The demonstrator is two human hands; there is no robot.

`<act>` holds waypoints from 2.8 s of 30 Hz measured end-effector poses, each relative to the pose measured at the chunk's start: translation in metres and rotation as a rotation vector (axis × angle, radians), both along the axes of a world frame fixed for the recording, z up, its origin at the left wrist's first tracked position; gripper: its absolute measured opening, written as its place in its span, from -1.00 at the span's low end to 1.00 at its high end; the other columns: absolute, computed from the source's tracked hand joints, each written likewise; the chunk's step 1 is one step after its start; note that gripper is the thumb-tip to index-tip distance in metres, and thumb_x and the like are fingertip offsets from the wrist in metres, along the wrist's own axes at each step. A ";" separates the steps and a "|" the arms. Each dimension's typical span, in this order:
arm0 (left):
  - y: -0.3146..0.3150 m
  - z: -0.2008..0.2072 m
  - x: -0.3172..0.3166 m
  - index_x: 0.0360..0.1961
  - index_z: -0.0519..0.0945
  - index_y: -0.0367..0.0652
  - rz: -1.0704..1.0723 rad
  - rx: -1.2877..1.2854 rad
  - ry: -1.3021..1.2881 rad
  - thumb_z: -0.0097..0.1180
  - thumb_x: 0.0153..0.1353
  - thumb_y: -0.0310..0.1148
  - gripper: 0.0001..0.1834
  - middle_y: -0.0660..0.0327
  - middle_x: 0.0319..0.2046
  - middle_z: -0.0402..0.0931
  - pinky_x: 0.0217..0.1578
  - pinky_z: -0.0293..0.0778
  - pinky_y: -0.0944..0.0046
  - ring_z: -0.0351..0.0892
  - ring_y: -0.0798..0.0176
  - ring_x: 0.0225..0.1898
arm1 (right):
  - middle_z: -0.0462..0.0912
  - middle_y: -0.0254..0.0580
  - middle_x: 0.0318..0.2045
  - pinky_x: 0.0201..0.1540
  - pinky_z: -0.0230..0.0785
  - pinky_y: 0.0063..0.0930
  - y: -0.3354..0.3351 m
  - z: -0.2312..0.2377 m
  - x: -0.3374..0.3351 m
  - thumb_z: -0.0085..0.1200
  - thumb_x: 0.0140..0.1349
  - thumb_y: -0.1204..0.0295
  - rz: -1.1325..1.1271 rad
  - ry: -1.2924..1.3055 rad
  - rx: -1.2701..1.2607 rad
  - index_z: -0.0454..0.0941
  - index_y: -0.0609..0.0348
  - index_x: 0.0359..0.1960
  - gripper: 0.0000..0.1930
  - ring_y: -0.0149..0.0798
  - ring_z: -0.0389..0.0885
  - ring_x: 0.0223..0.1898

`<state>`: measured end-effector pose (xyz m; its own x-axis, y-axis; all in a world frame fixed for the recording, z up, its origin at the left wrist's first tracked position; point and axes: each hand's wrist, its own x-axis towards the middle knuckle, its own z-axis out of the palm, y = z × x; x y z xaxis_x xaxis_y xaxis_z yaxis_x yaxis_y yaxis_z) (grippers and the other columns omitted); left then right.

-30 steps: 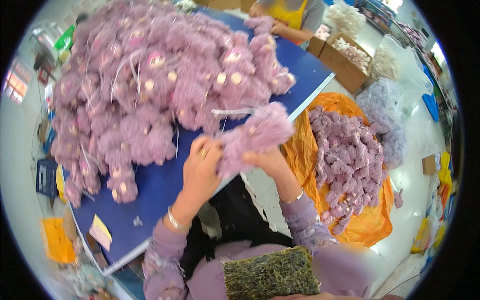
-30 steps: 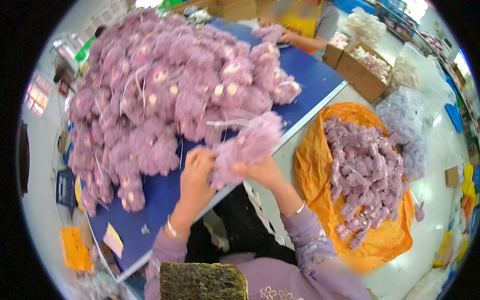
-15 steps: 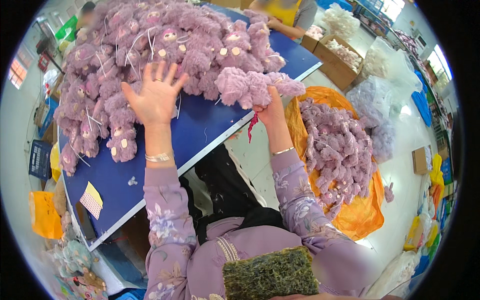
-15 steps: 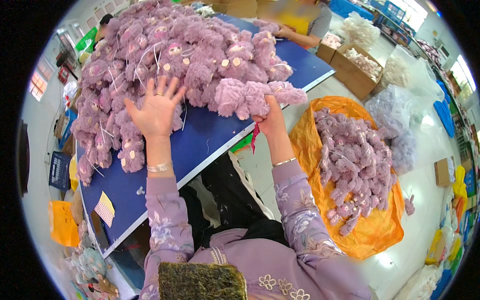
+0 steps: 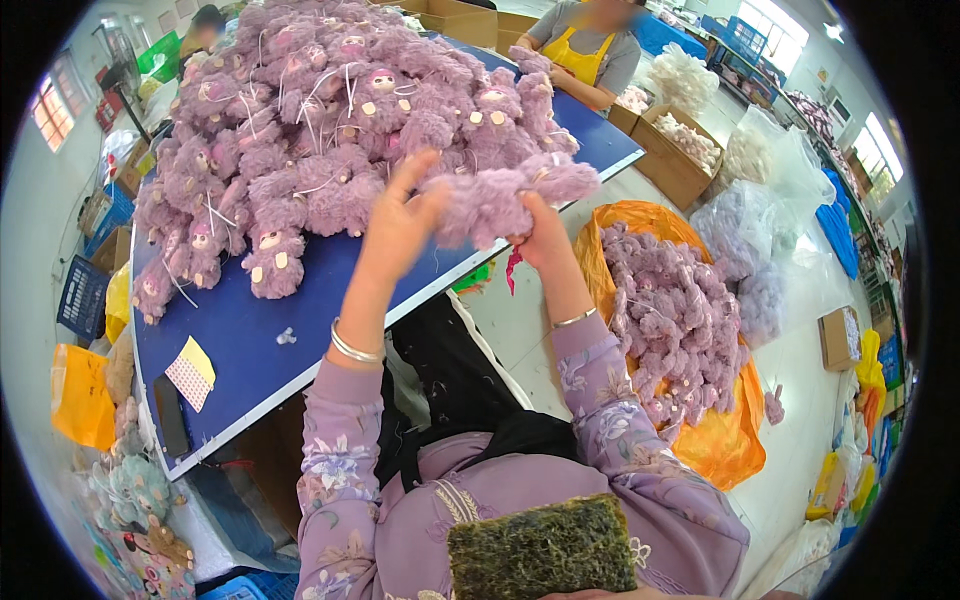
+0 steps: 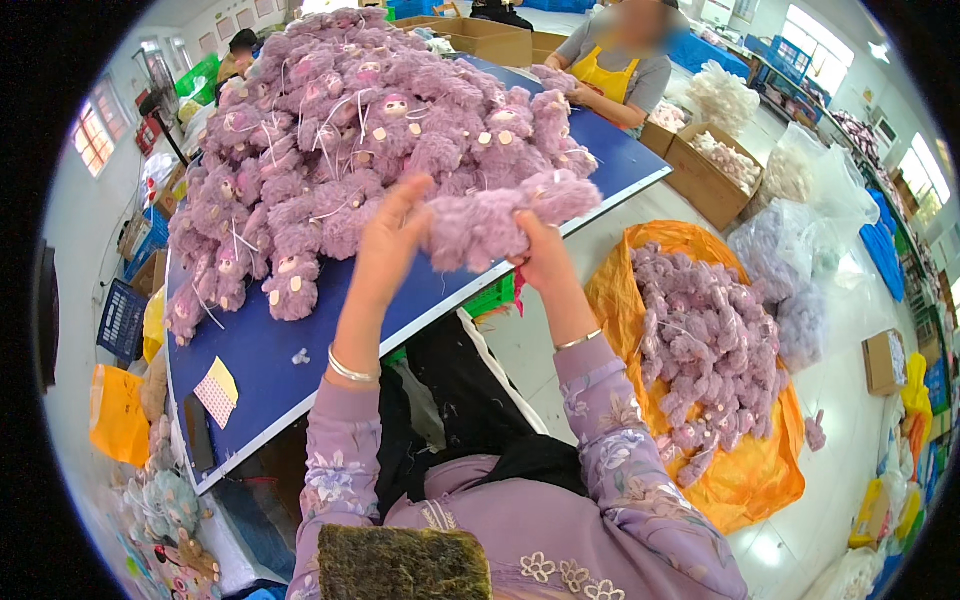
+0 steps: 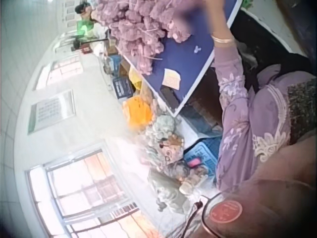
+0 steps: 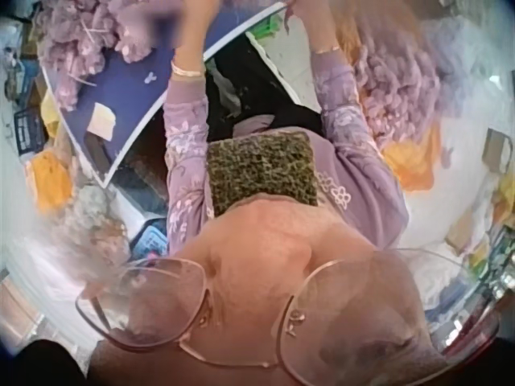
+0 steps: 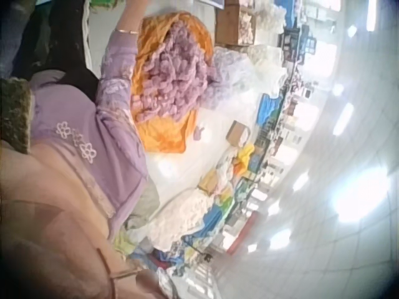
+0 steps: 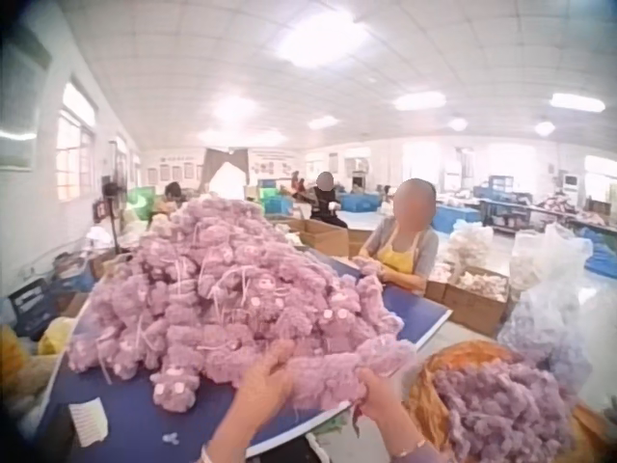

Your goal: The person trims loose threads and excess fabric from purple stuffed bunny toys using small scissors. They handle each toy individually, cutting stray threads and then placing the finished items into a pile on the table.

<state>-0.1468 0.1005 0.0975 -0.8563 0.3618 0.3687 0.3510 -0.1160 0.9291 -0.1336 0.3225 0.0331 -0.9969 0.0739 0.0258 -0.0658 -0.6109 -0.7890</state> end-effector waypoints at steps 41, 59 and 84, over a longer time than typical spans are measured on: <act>-0.032 -0.064 0.060 -0.12 0.51 -0.26 0.503 -0.684 0.788 0.35 -0.26 -0.55 -0.45 0.10 0.03 0.48 0.10 0.31 0.03 0.39 -0.05 0.11 | 0.48 -0.45 -0.48 -0.73 0.00 -0.62 -0.093 -0.020 0.047 0.14 0.15 0.46 -0.018 -0.071 -0.069 0.46 0.06 -0.20 -0.81 -0.50 0.38 -0.63; -0.047 -0.094 0.061 -0.03 0.35 -0.21 0.582 -0.644 0.606 0.37 -0.26 -0.59 -0.33 0.02 0.07 0.37 0.19 0.23 -0.02 0.26 -0.17 0.18 | 0.48 -0.43 -0.48 -0.66 0.08 -0.61 -0.106 -0.057 0.028 0.12 0.20 0.31 0.114 -0.129 0.133 0.48 0.08 -0.21 -0.81 -0.51 0.40 -0.59; -0.100 -0.095 0.076 -0.19 0.55 -0.31 0.721 -0.547 0.104 0.22 0.01 -0.48 -0.71 0.05 -0.22 0.57 0.00 0.41 0.13 0.57 0.06 -0.12 | 0.47 0.10 0.15 0.24 0.23 -0.28 0.055 0.123 -0.400 -0.18 0.38 0.18 -0.194 0.340 1.516 0.42 0.24 0.17 -0.53 0.06 0.42 0.19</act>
<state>-0.0713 0.0008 0.0029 -0.9146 -0.1012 0.3915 0.2531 0.6119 0.7493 -0.5339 0.3770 0.1560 -0.9077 -0.1072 0.4056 -0.3426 0.7473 -0.5694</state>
